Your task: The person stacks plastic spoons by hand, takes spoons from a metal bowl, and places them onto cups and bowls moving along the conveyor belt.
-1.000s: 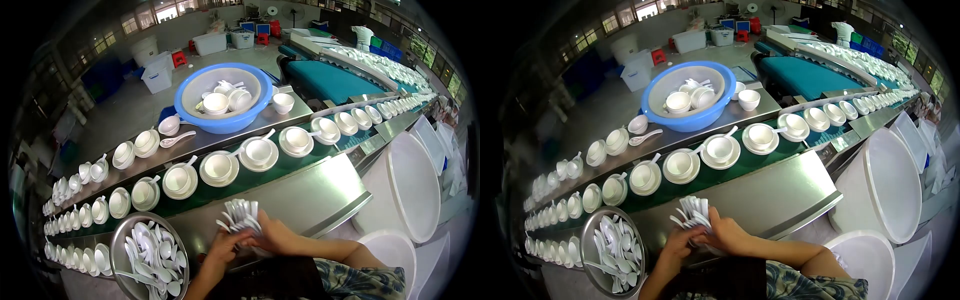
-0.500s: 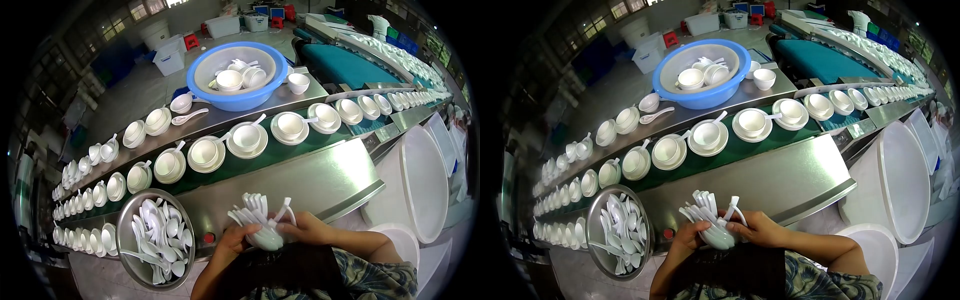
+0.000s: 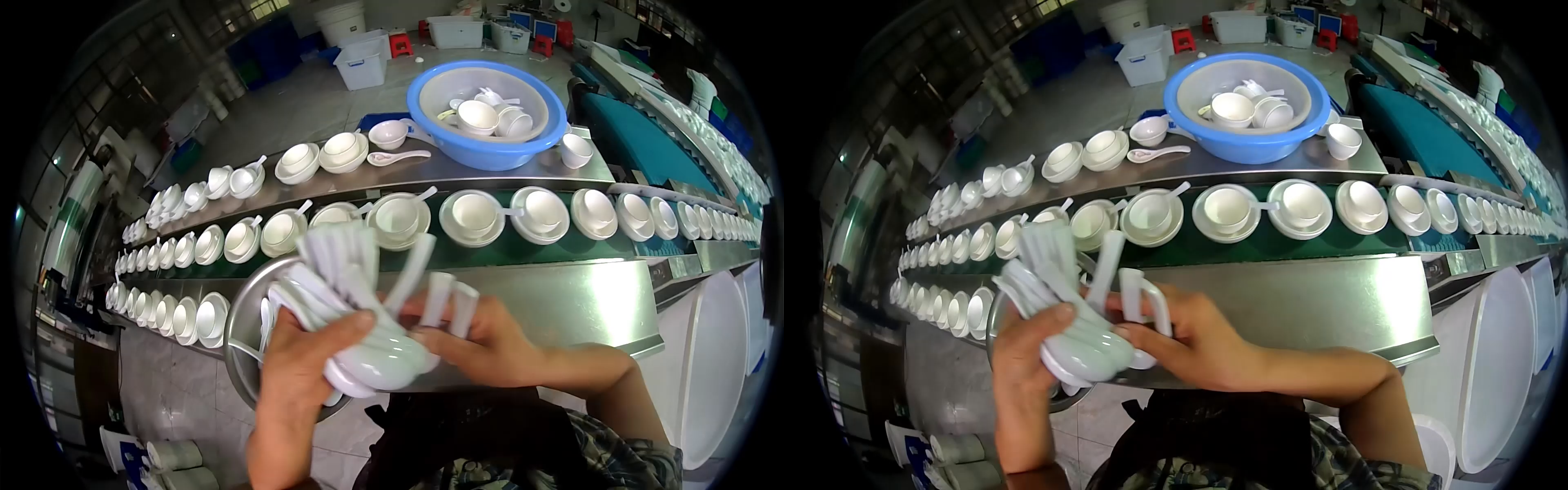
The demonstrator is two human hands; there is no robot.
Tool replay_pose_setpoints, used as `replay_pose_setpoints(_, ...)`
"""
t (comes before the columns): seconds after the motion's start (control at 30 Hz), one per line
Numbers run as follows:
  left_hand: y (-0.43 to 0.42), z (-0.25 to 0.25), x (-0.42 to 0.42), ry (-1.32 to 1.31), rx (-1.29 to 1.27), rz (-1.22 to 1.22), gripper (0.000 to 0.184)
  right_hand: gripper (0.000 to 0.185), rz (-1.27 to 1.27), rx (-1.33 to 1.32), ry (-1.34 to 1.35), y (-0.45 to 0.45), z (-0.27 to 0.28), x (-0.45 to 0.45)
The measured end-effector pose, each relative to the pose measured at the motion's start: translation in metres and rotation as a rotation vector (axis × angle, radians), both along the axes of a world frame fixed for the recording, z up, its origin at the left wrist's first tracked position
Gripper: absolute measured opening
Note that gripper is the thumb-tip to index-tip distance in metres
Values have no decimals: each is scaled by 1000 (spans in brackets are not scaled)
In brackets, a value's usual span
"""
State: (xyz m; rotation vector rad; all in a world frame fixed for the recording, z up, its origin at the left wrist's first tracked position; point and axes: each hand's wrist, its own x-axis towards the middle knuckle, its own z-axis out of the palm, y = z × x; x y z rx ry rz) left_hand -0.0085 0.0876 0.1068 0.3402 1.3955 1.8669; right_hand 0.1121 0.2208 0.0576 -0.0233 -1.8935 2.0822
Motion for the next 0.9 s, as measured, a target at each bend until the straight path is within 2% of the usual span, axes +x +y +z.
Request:
replay_pose_setpoints(0.07, -8, 10, -30, 124, -87, 38, 48, 23, -22, -14, 23, -14, -3, -38)
replay_pose_setpoints(0.13, -25, 3, -65, 216, -139, -28, 50, 21, -77, 123, 142, -25, -26, -69)
replay_pose_setpoints(0.17, -33, -6, -84, 241, -153, -76, 51, 21, -85, 75, -2, -27, -24, -74)
replay_pose_setpoints(0.23, -42, -27, -113, 348, -258, -145, 53, 20, -135, -38, 3, -25, -39, -85)
replay_pose_setpoints(0.3, -40, -44, -124, 607, -385, -220, 48, 20, -294, -13, 111, -19, -45, -78)
replay_pose_setpoints(0.37, -47, -64, -141, 588, -508, -410, 42, 24, -405, 23, 33, 0, -30, -57)
replay_pose_setpoints(0.4, -45, -54, -135, 598, -560, -442, 39, 25, -433, -37, -27, 15, -30, -49)
replay_pose_setpoints(0.43, -47, -56, -139, 634, -563, -515, 44, 23, -467, -73, -37, 30, -31, -41)
replay_pose_setpoints(0.5, -55, -71, -150, 885, -470, -556, 52, 19, -742, 114, -43, 70, -50, -36)
replay_pose_setpoints(0.53, -53, -66, -148, 874, -409, -603, 59, 18, -795, 40, -79, 90, -50, -35)
replay_pose_setpoints(0.57, -53, -64, -148, 994, -375, -609, 61, 18, -841, 192, -38, 113, -61, -37)
replay_pose_setpoints(0.63, -51, -66, -152, 999, -388, -656, 61, 17, -880, 273, -176, 144, -61, -43)
replay_pose_setpoints(0.7, -53, -71, -152, 1004, -318, -619, 60, 15, -861, 342, -150, 168, -70, -60)
replay_pose_setpoints(0.8, -56, -69, -145, 1096, -199, -491, 53, 14, -665, 194, -114, 186, -80, -99)
replay_pose_setpoints(0.87, -58, -66, -140, 1119, -173, -418, 48, 13, -607, 427, -214, 190, -87, -123)
replay_pose_setpoints(0.9, -62, -65, -139, 1050, -163, -444, 41, 13, -552, 534, -264, 189, -87, -131)
